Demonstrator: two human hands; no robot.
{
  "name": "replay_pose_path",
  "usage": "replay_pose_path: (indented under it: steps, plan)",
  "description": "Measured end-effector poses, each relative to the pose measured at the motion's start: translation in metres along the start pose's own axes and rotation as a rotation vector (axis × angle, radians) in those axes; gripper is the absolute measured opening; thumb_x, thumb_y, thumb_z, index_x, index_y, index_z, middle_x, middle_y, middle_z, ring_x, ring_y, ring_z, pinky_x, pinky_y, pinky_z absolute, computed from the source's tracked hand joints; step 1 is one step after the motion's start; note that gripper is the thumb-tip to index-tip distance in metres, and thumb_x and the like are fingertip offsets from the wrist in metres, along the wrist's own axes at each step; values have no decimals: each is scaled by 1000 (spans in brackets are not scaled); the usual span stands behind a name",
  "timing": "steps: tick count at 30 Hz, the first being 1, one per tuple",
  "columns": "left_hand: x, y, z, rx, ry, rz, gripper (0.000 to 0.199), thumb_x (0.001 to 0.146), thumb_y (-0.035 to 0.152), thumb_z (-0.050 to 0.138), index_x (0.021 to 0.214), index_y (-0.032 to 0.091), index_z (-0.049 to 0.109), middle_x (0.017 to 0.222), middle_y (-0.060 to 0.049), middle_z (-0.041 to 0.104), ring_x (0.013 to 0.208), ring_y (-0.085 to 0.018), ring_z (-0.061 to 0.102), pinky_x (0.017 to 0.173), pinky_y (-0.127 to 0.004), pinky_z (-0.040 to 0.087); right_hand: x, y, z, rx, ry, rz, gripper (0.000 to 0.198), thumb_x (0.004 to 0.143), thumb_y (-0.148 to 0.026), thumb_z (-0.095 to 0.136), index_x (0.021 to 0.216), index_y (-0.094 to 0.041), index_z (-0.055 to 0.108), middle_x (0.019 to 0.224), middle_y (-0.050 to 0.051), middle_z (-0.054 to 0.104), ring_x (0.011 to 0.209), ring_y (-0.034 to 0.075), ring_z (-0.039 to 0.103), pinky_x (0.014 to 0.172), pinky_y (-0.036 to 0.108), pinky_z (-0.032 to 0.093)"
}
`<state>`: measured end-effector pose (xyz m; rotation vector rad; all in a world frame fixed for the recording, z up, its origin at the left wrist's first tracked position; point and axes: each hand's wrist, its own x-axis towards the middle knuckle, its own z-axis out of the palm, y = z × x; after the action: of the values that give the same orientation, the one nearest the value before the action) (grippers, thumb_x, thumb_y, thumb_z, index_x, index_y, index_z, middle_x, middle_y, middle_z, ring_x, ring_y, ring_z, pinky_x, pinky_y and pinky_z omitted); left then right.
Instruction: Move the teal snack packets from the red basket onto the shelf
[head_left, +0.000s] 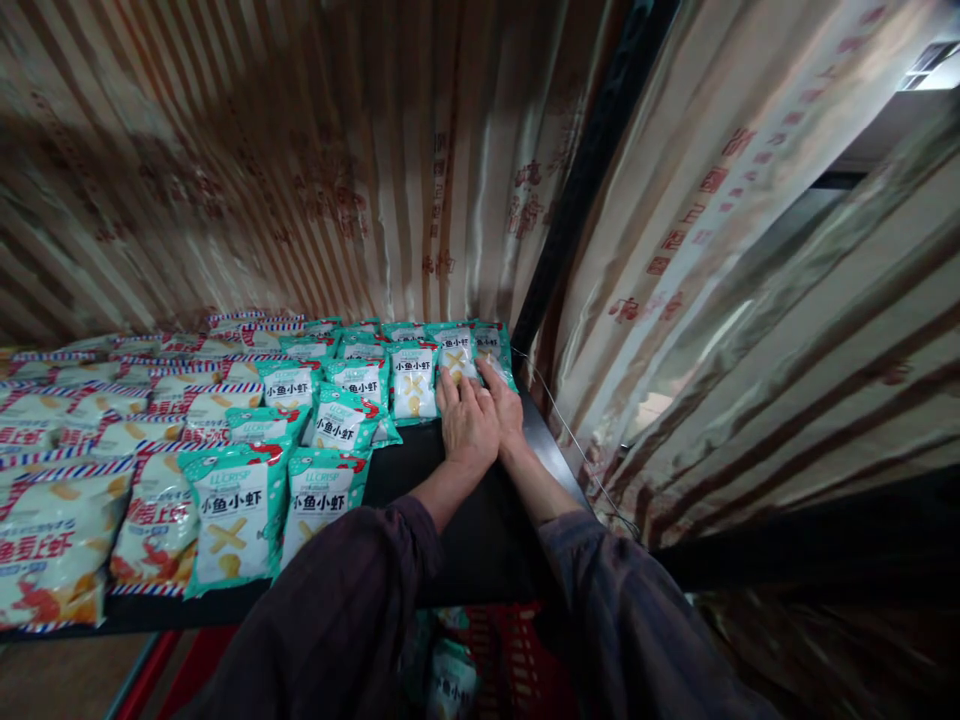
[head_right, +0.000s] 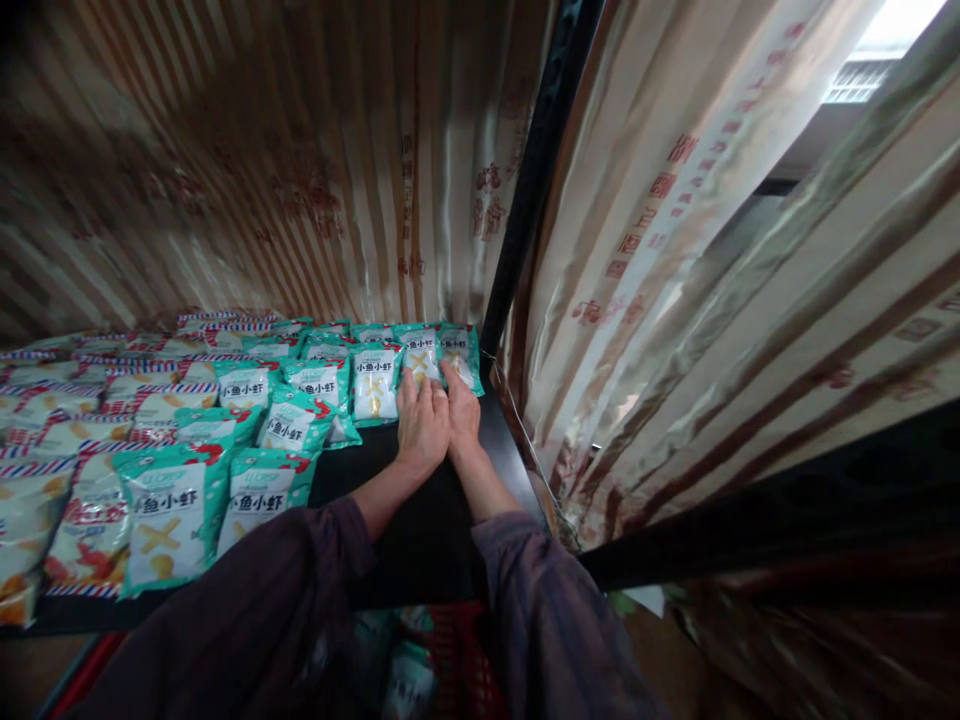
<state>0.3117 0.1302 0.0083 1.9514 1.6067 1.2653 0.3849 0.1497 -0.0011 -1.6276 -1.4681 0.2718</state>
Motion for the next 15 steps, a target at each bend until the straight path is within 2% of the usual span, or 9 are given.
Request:
replay_pose_path:
  steps: [6, 10, 15]
  plan:
    - [0, 2, -1, -18, 2, -41, 43, 96, 30, 31, 124, 9, 56, 149, -18, 37, 142, -30, 27, 117, -50, 22, 2, 5, 1, -113, 99, -76, 39, 88, -27, 50, 125, -18, 60, 135, 11, 58, 128, 27, 49, 109, 45, 39]
    - [1, 5, -4, 5, -56, -23, 45, 98, 31, 28, 124, 8, 56, 147, -20, 39, 144, -29, 23, 118, -50, 20, 2, 15, 5, -180, 113, -122, 36, 91, -25, 44, 121, -17, 63, 133, 11, 59, 128, 24, 48, 109, 45, 38]
    - [-1, 4, -4, 15, -29, -33, 45, 98, 32, 28, 125, 6, 54, 152, -21, 31, 145, -29, 21, 119, -49, 21, 1, 19, 4, -229, 129, -161, 47, 92, -27, 41, 137, -16, 48, 139, 12, 54, 129, 23, 47, 108, 43, 39]
